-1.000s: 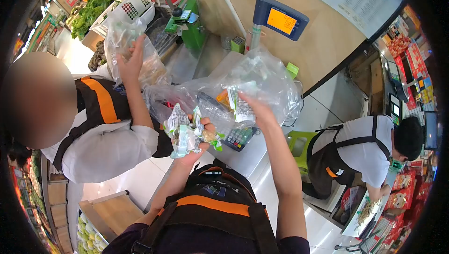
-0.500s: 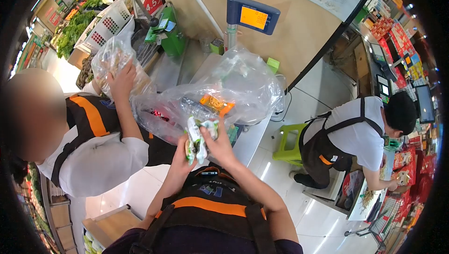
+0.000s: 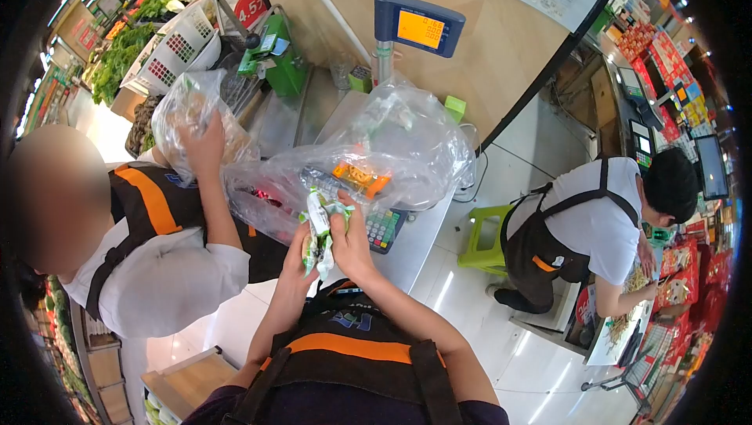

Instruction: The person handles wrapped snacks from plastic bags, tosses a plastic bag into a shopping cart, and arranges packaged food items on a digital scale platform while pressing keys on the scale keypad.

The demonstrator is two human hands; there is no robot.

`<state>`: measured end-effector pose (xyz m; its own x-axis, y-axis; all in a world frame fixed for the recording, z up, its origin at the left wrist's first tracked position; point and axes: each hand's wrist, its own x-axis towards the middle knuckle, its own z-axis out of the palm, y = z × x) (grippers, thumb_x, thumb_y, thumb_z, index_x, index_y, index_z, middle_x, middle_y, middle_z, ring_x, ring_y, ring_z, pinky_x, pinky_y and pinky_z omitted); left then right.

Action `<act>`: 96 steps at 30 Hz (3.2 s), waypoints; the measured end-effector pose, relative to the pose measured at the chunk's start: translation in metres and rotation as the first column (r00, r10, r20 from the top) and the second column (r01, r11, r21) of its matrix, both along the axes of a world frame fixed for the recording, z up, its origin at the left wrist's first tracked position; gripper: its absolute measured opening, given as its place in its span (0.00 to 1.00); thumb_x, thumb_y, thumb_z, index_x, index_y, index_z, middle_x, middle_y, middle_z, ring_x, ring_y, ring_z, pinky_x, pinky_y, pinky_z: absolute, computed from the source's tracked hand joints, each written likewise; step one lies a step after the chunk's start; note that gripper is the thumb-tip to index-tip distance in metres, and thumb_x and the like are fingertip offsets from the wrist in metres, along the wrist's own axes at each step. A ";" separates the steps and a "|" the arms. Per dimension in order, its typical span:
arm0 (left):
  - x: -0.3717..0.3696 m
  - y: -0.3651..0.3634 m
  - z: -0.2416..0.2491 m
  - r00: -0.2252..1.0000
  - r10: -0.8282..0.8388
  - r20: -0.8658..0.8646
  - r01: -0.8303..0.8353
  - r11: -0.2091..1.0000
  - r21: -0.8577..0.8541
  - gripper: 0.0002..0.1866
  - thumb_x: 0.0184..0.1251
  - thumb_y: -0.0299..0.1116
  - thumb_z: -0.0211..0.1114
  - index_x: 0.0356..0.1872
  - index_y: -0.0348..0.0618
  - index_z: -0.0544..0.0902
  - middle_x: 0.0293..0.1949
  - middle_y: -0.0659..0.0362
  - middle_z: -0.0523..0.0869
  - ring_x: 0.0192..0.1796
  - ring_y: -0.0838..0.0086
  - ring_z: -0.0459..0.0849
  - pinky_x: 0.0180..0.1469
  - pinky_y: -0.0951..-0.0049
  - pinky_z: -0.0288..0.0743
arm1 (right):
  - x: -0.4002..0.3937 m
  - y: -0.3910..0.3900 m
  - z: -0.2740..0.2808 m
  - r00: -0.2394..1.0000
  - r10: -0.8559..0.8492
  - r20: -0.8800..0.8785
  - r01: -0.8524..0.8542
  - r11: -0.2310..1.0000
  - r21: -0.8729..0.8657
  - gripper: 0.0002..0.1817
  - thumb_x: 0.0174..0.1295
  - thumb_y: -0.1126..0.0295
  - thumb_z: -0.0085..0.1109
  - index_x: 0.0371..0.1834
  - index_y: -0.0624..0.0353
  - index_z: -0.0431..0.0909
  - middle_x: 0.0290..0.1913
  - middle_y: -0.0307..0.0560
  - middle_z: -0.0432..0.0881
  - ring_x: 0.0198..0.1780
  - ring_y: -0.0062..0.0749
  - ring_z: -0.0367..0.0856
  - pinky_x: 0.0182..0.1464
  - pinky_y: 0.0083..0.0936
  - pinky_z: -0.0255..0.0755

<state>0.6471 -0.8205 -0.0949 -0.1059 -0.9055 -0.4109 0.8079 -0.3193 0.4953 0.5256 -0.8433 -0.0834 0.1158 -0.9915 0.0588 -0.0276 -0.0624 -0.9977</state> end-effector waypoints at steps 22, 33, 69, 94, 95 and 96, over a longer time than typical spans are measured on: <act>0.051 0.051 -0.018 0.973 0.078 -0.219 -0.058 0.993 0.099 0.25 0.67 0.52 0.51 0.58 0.47 0.74 0.47 0.55 0.82 0.45 0.66 0.82 0.37 0.65 0.79 | 0.009 -0.216 -0.050 0.629 -0.265 -0.731 0.412 0.911 0.025 0.41 0.49 0.55 0.68 0.64 0.60 0.60 0.54 0.66 0.74 0.55 0.57 0.75 0.54 0.42 0.72; 0.064 0.066 -0.026 0.968 0.104 -0.227 -0.068 0.985 0.161 0.23 0.67 0.48 0.52 0.58 0.47 0.74 0.49 0.55 0.81 0.48 0.67 0.80 0.42 0.66 0.76 | -0.006 -0.277 -0.111 0.554 -0.579 -0.598 0.497 0.806 -0.321 0.28 0.47 0.51 0.65 0.47 0.60 0.79 0.42 0.60 0.83 0.46 0.53 0.81 0.51 0.43 0.72; 0.256 -0.146 -0.123 0.392 0.182 -0.902 -0.560 0.825 -0.077 0.21 0.67 0.37 0.55 0.60 0.46 0.73 0.53 0.56 0.78 0.57 0.71 0.74 0.58 0.72 0.68 | 0.287 -0.182 0.064 0.849 0.030 -0.527 -0.386 0.716 -0.582 0.40 0.46 0.54 0.73 0.61 0.56 0.64 0.50 0.54 0.73 0.53 0.53 0.73 0.48 0.43 0.73; 0.251 -0.115 -0.018 0.144 0.213 -0.966 -0.206 0.962 0.181 0.34 0.55 0.40 0.72 0.61 0.39 0.69 0.58 0.54 0.73 0.62 0.68 0.69 0.62 0.72 0.63 | 0.115 -0.078 0.037 0.983 0.010 -0.185 -0.126 0.769 -0.627 0.13 0.56 0.73 0.59 0.46 0.55 0.77 0.46 0.51 0.77 0.48 0.46 0.78 0.47 0.35 0.75; 0.252 -0.116 -0.019 0.132 0.174 -0.976 -0.175 0.973 0.150 0.32 0.56 0.42 0.70 0.60 0.38 0.70 0.55 0.51 0.74 0.59 0.65 0.71 0.60 0.71 0.65 | 0.096 -0.067 0.030 0.978 0.008 -0.209 -0.139 0.770 -0.623 0.12 0.56 0.73 0.59 0.44 0.55 0.77 0.43 0.50 0.78 0.46 0.46 0.78 0.45 0.35 0.75; 0.253 -0.117 -0.021 0.118 0.134 -0.984 -0.148 0.982 0.116 0.30 0.58 0.43 0.69 0.59 0.38 0.72 0.52 0.48 0.76 0.57 0.63 0.73 0.58 0.70 0.66 | 0.077 -0.060 0.023 0.972 0.009 -0.233 -0.155 0.769 -0.620 0.10 0.56 0.74 0.59 0.43 0.55 0.78 0.41 0.49 0.79 0.43 0.46 0.79 0.43 0.35 0.75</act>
